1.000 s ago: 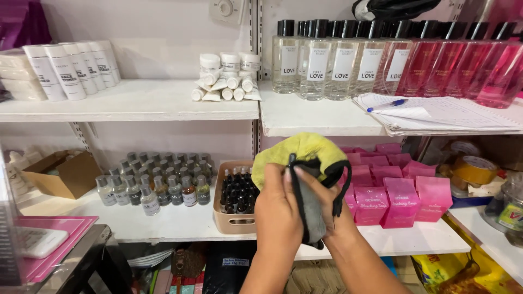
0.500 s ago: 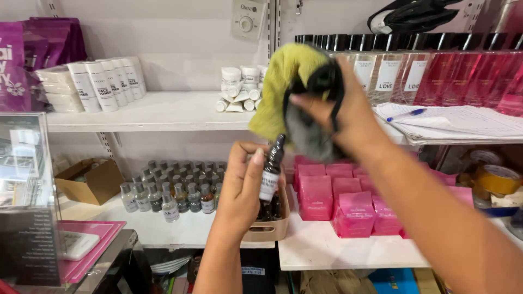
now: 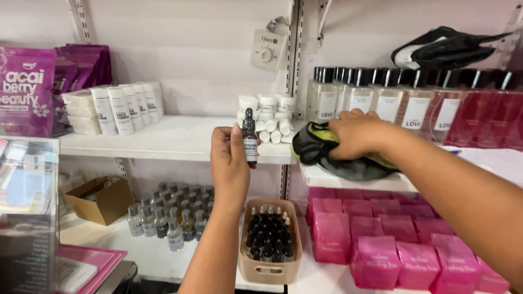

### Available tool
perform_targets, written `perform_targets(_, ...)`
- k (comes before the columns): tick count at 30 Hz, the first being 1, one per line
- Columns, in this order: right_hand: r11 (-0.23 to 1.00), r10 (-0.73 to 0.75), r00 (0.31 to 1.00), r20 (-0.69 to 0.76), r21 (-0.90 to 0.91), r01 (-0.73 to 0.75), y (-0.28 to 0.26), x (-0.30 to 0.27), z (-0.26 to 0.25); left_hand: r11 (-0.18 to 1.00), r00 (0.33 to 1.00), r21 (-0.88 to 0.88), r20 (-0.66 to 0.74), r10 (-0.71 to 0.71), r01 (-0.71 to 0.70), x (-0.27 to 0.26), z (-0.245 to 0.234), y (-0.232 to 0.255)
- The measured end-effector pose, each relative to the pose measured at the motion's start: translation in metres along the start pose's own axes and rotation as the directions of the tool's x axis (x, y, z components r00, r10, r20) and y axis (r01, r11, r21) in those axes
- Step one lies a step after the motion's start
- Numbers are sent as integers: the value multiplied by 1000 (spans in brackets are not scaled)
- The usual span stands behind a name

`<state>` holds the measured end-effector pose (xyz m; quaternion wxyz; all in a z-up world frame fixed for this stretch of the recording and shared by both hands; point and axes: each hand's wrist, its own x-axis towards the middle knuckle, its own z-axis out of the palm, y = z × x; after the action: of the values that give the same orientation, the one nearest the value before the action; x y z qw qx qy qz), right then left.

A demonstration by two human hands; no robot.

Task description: Cleaning and arranging small cosmetic serum bottles on a retail shelf.

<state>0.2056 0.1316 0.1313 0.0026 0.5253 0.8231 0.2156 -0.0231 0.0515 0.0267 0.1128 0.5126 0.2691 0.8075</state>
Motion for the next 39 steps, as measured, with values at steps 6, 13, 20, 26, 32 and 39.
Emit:
perform_targets(6,889,-259,956,-139,352,293,-30,12,-82,947,985,295,-78,154,-124,31,-5,-17)
perform_targets(13,469,-328,912,-246,796,383,-115,116,-99,841,948,502,-118,295,-200,86,-41,-34)
perform_targets(20,221,-383,898,-218,922,318,-174,179,-123,828,947,560,-253,198,-23,123,-90,-28)
perform_targets(26,235,-362,896,-259,904,356,-247,223,-127,382,809,907,-355,469,177,116,-149,-59)
perform_targets(32,318,-341,888,-307,852,417,-323,256,-113,528,747,780,-561,357,334,121,-179,-91)
perform_targets(39,331,-284,883,-375,825,457,-354,266,-93,493,804,771,-555,212,402,119,-175,-74)
